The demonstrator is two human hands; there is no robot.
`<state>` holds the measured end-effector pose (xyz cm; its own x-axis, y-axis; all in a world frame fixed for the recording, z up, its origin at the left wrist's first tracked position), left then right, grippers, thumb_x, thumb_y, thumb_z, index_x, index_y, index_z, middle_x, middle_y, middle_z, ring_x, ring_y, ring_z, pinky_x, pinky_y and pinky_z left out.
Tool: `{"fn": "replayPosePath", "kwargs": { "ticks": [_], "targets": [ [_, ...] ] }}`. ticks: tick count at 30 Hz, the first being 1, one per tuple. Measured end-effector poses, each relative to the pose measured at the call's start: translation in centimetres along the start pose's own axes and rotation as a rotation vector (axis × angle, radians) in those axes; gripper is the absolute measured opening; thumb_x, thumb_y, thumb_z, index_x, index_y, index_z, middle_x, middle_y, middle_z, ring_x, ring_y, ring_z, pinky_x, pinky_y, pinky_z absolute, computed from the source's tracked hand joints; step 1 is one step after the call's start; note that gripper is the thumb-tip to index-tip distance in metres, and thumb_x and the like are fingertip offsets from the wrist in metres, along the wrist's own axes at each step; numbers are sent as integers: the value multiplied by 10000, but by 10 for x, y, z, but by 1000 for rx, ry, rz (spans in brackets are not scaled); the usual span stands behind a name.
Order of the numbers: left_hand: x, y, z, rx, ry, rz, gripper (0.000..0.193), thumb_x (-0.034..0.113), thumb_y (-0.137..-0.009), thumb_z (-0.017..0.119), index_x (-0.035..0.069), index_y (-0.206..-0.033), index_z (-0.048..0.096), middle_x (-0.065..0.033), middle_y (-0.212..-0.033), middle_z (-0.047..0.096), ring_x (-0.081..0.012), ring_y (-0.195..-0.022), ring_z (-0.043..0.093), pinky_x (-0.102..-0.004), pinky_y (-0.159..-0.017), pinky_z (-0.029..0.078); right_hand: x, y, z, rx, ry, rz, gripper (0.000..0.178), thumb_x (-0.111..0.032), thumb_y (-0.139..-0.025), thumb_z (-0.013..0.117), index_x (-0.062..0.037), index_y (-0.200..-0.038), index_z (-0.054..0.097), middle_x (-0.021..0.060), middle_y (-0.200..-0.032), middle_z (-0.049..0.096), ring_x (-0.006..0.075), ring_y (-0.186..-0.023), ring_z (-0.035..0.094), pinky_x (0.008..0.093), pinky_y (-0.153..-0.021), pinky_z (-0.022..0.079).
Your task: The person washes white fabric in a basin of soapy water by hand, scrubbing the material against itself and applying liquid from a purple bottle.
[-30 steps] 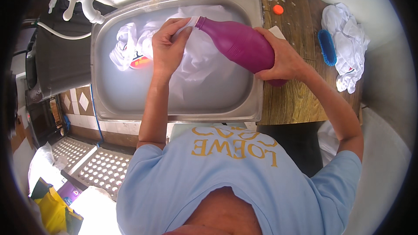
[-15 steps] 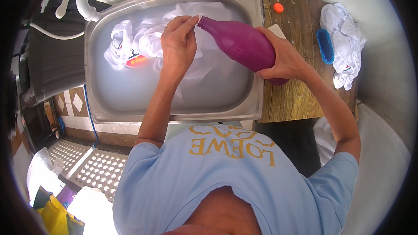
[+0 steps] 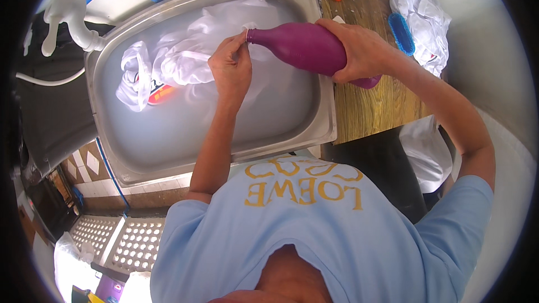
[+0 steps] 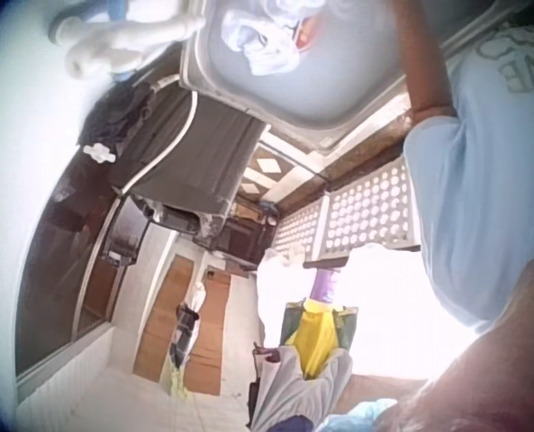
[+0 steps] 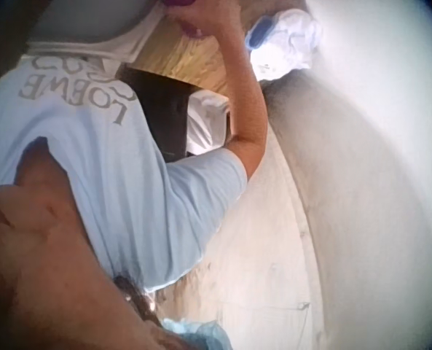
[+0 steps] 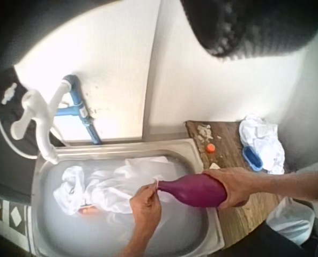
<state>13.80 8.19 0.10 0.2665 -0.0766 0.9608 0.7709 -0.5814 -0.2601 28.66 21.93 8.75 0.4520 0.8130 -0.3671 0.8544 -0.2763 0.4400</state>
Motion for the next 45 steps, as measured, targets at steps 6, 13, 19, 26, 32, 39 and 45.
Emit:
{"fn": "replayPosePath", "kwargs": {
  "ticks": [6,13,19,26,32,39,45],
  "targets": [
    [-9,0,-4,73,194,-84,240,-81,-794,568,15,-987,674,-105,-884,655,-130,-713,600,-231,-587,455,-13,-3,-4,-8,-70,1,807,-241,-524,722,-78,-1242,394,174,-1035,595,349,-957,581,414,-838,461],
    [20,-4,-2,-36,149,-87,267,-88,-824,550,33,-1032,666,-55,-921,641,-81,-799,570,-202,-693,450,0,20,9,195,-203,-30,817,-239,-540,738,-82,-1267,401,160,-1076,589,330,-997,572,394,-868,456],
    [52,-15,13,-198,220,-60,247,-63,-842,555,25,-1047,660,-51,-904,642,-80,-755,568,-196,-657,449,18,52,13,396,-303,-39,862,-231,-534,756,-75,-1297,386,159,-1111,577,316,-1038,559,379,-893,446],
    [22,-11,39,-401,542,-533,251,-20,-850,558,-47,-1095,605,-124,-988,657,-138,-858,625,-240,-772,492,77,98,17,751,-544,107,946,-239,-534,794,-64,-1345,338,168,-1163,557,284,-1071,555,371,-925,432],
    [13,-13,45,-408,569,-637,237,-4,-846,574,-44,-1077,615,-111,-977,663,-140,-869,632,-249,-791,505,136,117,1,1143,-737,167,944,-188,-565,835,-35,-1338,315,121,-1170,535,239,-1065,534,373,-929,429],
    [8,-13,46,-467,532,-710,276,-18,-843,546,-32,-1115,594,-120,-1033,646,-163,-924,626,-268,-833,503,186,86,-28,1523,-772,60,759,-192,-626,833,-22,-1191,354,109,-1068,538,192,-980,551,334,-819,488],
    [16,-15,39,-506,472,-708,287,-28,-830,551,-31,-1113,599,-110,-1023,651,-157,-905,626,-264,-820,501,200,54,-28,1621,-602,130,870,-267,-588,862,-10,-1223,325,120,-1105,511,208,-1009,530,343,-851,464]
  ]
}}
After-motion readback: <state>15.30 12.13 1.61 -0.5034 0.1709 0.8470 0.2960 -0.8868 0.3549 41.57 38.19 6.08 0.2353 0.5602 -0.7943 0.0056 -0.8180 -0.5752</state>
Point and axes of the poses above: each hand's wrist, its own y-axis away from the middle knuckle, its own z-axis out of the palm, x = y × z, the point moved 8 cm from there along -y, towards the middle knuckle
